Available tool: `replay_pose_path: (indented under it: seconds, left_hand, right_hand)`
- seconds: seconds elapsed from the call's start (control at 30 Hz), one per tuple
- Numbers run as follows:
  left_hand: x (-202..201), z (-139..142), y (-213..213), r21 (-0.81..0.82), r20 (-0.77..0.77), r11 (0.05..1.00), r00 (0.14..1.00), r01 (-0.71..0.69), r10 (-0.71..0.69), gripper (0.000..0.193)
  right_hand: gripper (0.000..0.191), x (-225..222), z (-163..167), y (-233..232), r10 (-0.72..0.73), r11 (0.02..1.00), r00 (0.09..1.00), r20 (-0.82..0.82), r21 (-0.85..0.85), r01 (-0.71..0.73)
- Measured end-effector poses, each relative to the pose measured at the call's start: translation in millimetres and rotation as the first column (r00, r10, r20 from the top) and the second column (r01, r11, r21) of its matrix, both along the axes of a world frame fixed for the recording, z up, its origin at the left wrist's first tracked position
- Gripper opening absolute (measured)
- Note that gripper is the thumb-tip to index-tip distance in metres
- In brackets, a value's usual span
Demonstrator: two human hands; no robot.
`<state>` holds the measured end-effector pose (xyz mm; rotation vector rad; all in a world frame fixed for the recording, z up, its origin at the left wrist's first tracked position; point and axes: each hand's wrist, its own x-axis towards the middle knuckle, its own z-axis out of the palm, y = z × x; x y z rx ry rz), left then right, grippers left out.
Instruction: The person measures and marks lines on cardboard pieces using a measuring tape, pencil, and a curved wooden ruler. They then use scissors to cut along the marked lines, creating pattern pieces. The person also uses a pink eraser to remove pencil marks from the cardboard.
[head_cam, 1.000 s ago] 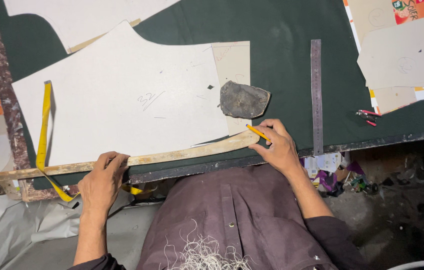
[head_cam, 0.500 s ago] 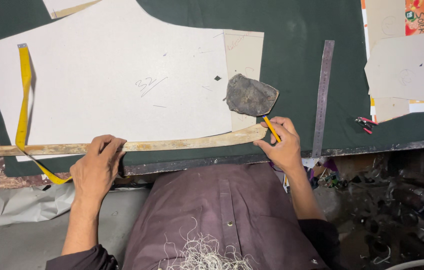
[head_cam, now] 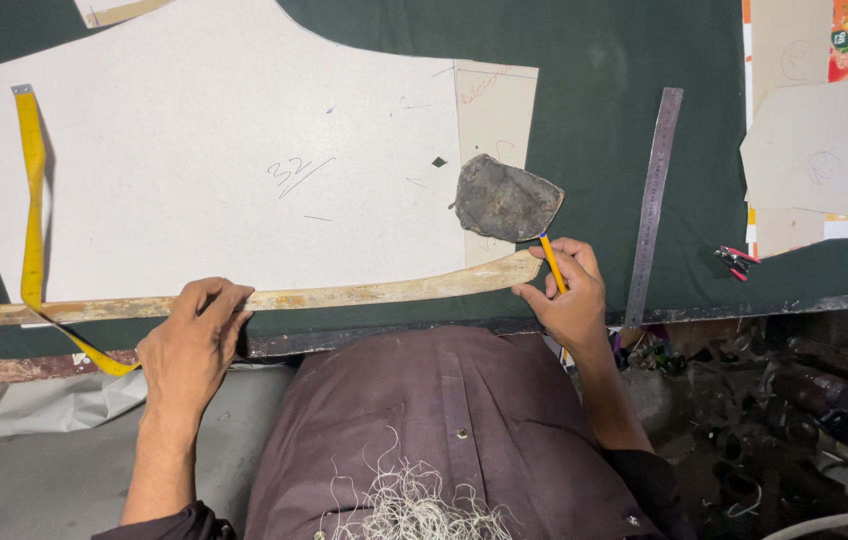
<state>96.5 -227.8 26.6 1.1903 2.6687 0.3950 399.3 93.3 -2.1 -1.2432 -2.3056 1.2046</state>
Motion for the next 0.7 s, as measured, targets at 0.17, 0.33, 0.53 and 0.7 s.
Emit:
replay_pose_path:
  seconds: [0.17, 0.33, 0.53, 0.7]
  left_hand:
    - [-1.9, -1.5, 0.8, -0.004, -0.006, 1.0, 1.0, 0.016, -0.016, 0.024]
    - [-2.4, -4.0, -0.3, -0.045, -0.008, 0.999, 1.0, 0.015, -0.016, 0.024]
    - [-2.2, 11.4, 10.3, -0.075, 0.0, 0.997, 1.0, 0.012, -0.012, 0.024]
    - [14.2, 35.9, 35.2, -0.18, 0.067, 0.977, 0.992, 0.114, -0.103, 0.034]
  right_hand:
    - [0.057, 0.2, 1.5, 1.0, 0.011, 1.0, 1.0, -0.002, -0.017, -0.011]
    - [0.056, -0.6, 1.1, 1.2, 0.0, 0.999, 1.0, 0.004, -0.035, 0.0]
    - [0.056, -1.6, 1.0, 0.8, -0.017, 0.998, 1.0, -0.018, -0.052, 0.016]
    - [0.056, -1.5, 2.4, 0.6, -0.007, 0.999, 1.0, -0.017, -0.032, 0.006]
